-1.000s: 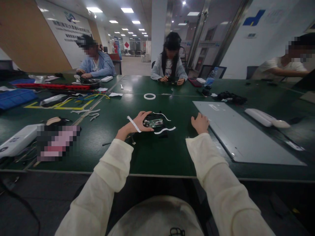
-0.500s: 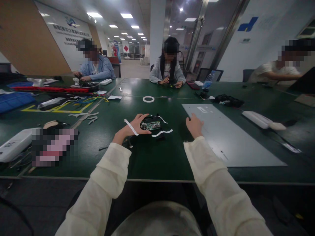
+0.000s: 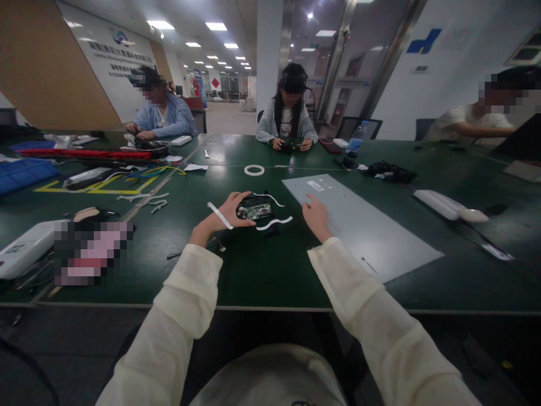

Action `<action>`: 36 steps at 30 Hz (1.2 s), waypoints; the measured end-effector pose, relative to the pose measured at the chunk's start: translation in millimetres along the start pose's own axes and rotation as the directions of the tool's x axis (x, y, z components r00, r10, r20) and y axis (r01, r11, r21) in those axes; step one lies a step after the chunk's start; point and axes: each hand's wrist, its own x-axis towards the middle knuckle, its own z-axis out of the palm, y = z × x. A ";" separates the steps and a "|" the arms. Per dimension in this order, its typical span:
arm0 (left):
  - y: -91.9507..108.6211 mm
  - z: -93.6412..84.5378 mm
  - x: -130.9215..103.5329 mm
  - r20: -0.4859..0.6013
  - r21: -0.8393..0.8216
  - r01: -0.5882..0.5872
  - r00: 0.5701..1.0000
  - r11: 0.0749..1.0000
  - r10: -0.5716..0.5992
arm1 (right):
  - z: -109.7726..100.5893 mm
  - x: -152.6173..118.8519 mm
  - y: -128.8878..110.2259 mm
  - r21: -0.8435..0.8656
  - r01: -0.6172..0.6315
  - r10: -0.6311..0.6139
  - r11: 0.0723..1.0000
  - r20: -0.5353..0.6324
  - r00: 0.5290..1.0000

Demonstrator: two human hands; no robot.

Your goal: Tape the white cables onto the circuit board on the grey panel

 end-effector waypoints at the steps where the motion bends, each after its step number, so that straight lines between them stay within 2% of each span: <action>1: -0.9 -1.2 0.2 -0.012 0.005 -0.003 1.000 1.000 0.003 | 0.5 -2.2 -3.0 0.036 0.009 -0.009 0.999 0.019 1.000; 6: -3.1 -5.3 0.5 -0.064 0.024 -0.022 0.998 0.999 0.023 | 0.7 -22.9 -21.4 0.228 0.112 -0.136 0.967 0.094 0.986; 10: 1.3 -7.5 0.0 -0.112 0.050 -0.037 0.993 0.998 0.042 | -4.1 -45.4 -34.8 0.349 0.214 -0.290 0.913 0.183 0.939; 15: 4.5 -9.8 0.2 -0.219 0.086 -0.015 0.975 0.996 0.033 | -11.2 -68.4 -42.3 0.407 0.391 -0.509 0.825 0.236 0.828; 18: 0.9 -9.1 0.8 -0.238 0.086 -0.008 0.971 0.996 0.028 | -15.3 -77.8 -43.8 0.427 0.455 -0.585 0.781 0.247 0.772; 23: -1.5 -6.7 0.2 -0.198 0.081 0.010 0.980 0.997 0.006 | -23.7 -89.3 -46.3 0.479 0.487 -0.648 0.730 0.259 0.716; 29: 1.5 -0.9 0.8 -0.151 0.067 -0.024 0.988 0.997 0.033 | -27.4 -102.2 -51.1 0.546 0.539 -0.739 0.642 0.251 0.626; 32: 0.0 6.2 2.4 -0.126 0.062 -0.035 0.991 0.997 0.042 | -24.9 -109.1 -54.8 0.574 0.598 -0.805 0.559 0.204 0.558; 36: 0.4 16.9 3.3 -0.090 0.038 -0.052 0.994 0.998 0.055 | -23.1 -117.8 -59.3 0.612 0.660 -0.885 0.436 0.159 0.438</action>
